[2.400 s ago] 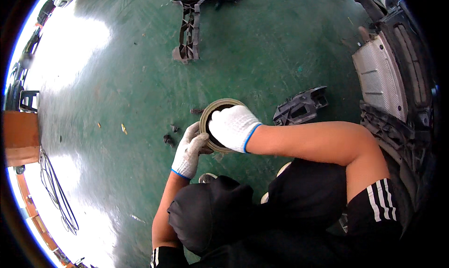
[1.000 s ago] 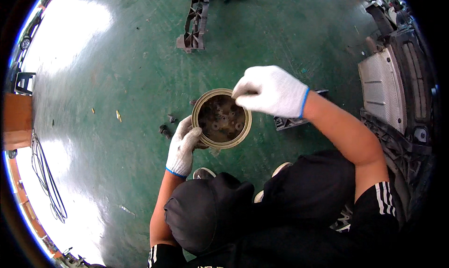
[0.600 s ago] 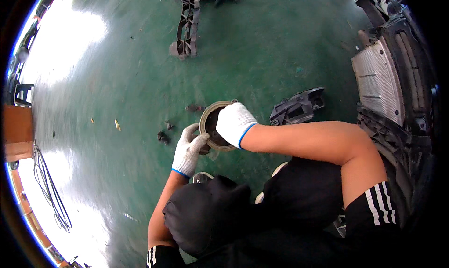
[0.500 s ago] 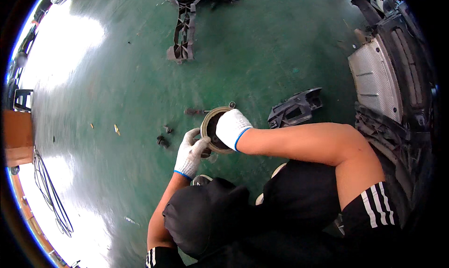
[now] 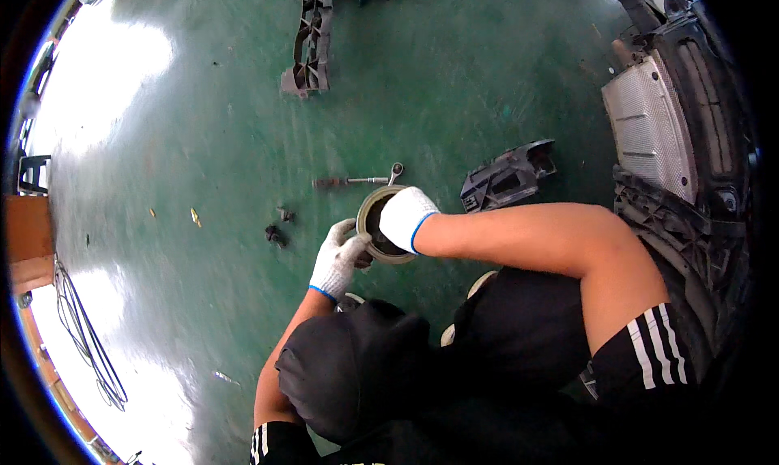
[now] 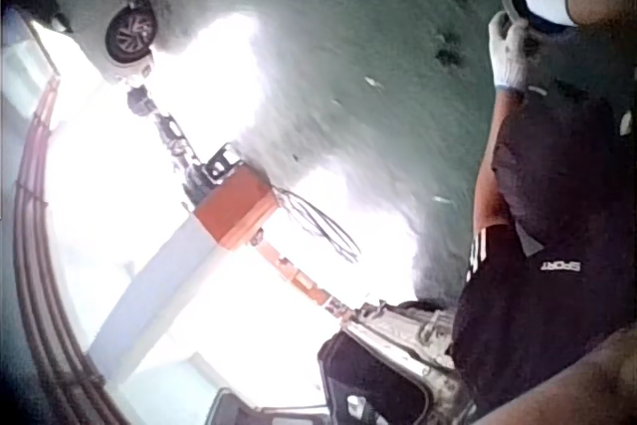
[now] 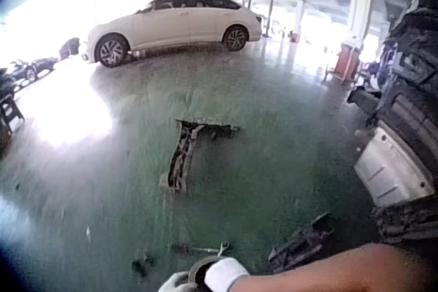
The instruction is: The person collects small fasteners from a container and the floor, then uses a ratchet to tighten bolts on the front bumper of a black car. The person works on the lower section of the bumper, securing the plastic trim to the vehicle's frame.
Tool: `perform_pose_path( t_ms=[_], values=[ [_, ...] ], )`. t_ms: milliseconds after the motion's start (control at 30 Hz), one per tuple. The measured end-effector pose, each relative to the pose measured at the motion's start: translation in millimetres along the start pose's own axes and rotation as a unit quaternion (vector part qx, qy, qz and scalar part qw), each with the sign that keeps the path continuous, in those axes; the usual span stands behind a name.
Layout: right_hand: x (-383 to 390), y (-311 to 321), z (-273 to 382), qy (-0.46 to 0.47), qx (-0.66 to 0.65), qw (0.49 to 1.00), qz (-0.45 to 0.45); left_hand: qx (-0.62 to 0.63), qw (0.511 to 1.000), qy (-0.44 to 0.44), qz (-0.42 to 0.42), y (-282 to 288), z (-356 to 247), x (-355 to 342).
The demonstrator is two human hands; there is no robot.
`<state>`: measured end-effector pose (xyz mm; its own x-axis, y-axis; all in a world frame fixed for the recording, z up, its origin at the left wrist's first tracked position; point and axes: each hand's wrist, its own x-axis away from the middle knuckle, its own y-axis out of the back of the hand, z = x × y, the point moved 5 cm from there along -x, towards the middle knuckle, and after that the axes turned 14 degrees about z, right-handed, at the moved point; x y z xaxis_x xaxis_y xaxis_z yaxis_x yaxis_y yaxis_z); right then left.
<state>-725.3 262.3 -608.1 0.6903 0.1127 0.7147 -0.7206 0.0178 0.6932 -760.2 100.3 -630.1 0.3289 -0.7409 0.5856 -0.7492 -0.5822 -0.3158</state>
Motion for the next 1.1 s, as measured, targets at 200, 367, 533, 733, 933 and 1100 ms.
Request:
perform_pose_path(
  t_ms=[200,367,533,733,933,1100],
  values=[
    [75.7,113.1,-1.7,0.07,0.024,0.997,-0.037,0.074,0.991,-0.106,0.027,9.6,-24.9,23.7],
    [119.5,170.2,-69.3,0.23,-0.342,0.906,-0.096,0.059,0.989,-0.138,0.011,19.7,-45.7,48.1],
    [125.1,147.3,-138.6,0.307,-0.676,0.669,0.018,0.099,0.981,-0.165,0.021,21.0,-48.2,52.7],
    [115.8,140.0,-138.7,0.33,-0.767,0.55,-0.003,0.03,0.99,-0.14,-0.012,22.0,-48.7,53.0],
    [103.7,132.2,-144.1,0.243,-0.772,0.587,-0.029,0.184,0.979,-0.073,-0.049,67.8,-8.0,-9.0],
    [89.1,104.3,-167.6,0.189,-0.856,0.48,-0.028,0.165,0.97,-0.039,-0.176,140.9,-28.9,-88.2]
  ],
)
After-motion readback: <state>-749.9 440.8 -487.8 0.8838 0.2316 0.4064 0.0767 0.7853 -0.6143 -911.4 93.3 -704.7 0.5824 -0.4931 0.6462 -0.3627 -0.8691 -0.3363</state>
